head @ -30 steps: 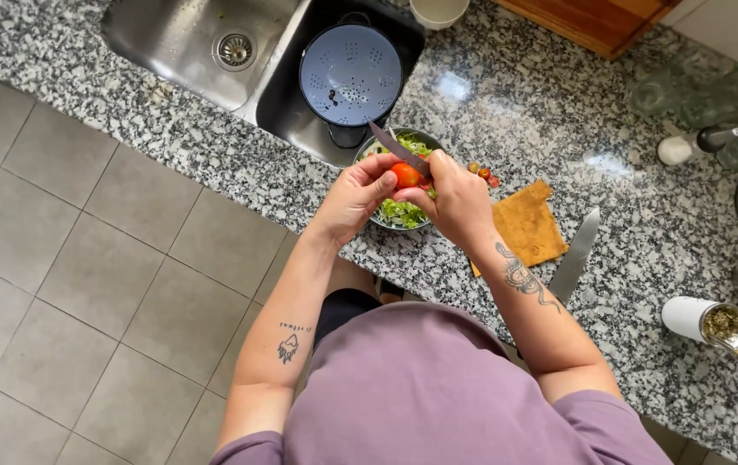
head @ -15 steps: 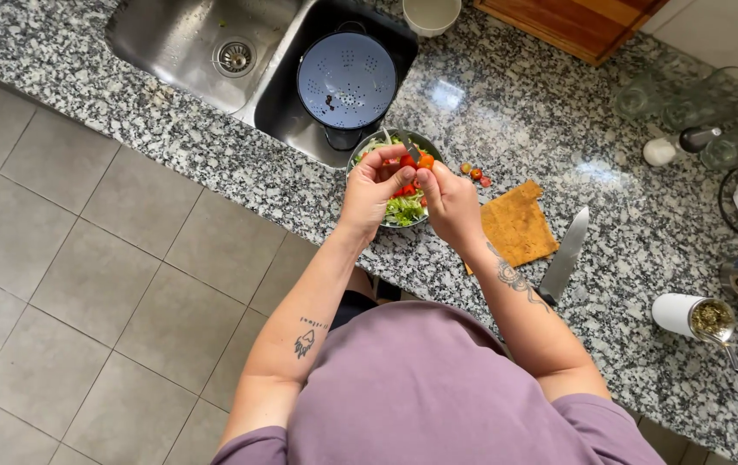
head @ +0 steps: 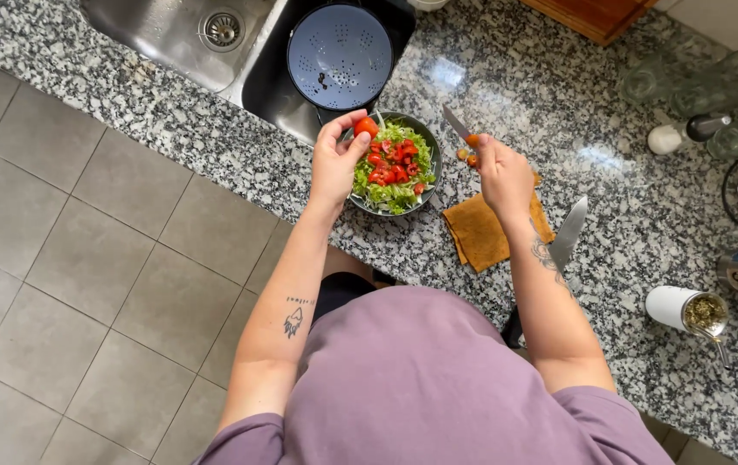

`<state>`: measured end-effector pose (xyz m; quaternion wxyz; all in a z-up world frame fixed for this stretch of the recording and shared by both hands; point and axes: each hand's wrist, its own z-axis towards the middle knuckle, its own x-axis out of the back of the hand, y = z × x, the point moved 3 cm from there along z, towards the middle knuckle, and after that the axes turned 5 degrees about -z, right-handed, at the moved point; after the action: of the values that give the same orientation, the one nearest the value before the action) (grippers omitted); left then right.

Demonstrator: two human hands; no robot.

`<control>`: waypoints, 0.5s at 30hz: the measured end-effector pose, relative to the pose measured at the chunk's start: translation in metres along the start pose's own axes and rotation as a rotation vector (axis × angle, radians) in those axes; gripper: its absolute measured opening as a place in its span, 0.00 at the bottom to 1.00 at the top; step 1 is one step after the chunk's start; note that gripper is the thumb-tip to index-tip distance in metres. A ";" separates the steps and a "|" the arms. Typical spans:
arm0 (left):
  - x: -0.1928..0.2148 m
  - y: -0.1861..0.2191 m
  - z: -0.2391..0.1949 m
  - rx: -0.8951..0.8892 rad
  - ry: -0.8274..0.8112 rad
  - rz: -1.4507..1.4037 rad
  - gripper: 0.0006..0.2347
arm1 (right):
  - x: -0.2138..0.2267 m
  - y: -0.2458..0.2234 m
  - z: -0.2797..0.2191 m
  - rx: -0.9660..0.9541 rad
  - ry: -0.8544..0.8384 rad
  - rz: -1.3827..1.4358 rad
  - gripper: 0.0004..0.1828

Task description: The person cuts cherry tomatoes into a bowl of lettuce using a knife. They then briefly pet a dog that walks into the frame before resuming the task.

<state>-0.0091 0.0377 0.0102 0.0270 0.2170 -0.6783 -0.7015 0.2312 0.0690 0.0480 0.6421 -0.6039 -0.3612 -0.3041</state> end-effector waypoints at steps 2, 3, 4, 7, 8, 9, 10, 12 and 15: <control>-0.002 -0.004 -0.003 0.043 -0.008 -0.058 0.14 | -0.020 0.037 0.009 -0.022 0.011 -0.119 0.22; -0.003 -0.007 -0.005 0.087 -0.015 -0.117 0.15 | -0.030 0.055 0.013 -0.044 0.022 -0.238 0.15; -0.002 -0.010 -0.005 0.088 -0.016 -0.114 0.15 | -0.034 0.056 0.013 -0.045 0.022 -0.236 0.15; -0.009 -0.011 -0.007 0.101 -0.076 -0.144 0.15 | -0.040 0.050 0.009 -0.010 0.060 -0.232 0.23; -0.014 -0.007 -0.010 0.115 -0.101 -0.147 0.15 | -0.041 0.040 0.005 0.076 0.070 -0.125 0.23; -0.018 -0.002 -0.014 0.131 -0.125 -0.150 0.14 | -0.043 0.030 0.001 0.161 0.078 -0.018 0.24; -0.022 -0.001 -0.015 0.133 -0.131 -0.148 0.14 | -0.043 0.017 0.000 0.156 0.081 -0.017 0.24; -0.031 0.001 -0.020 0.181 -0.175 -0.195 0.16 | -0.042 -0.016 -0.005 0.380 0.084 -0.135 0.25; -0.038 -0.002 -0.026 0.183 -0.212 -0.216 0.18 | -0.033 -0.043 -0.008 0.470 0.149 -0.188 0.27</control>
<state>0.0351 0.0262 0.0189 -0.1401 0.2152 -0.7111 -0.6545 0.1782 0.0557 0.0440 0.7585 -0.3780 -0.4281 -0.3139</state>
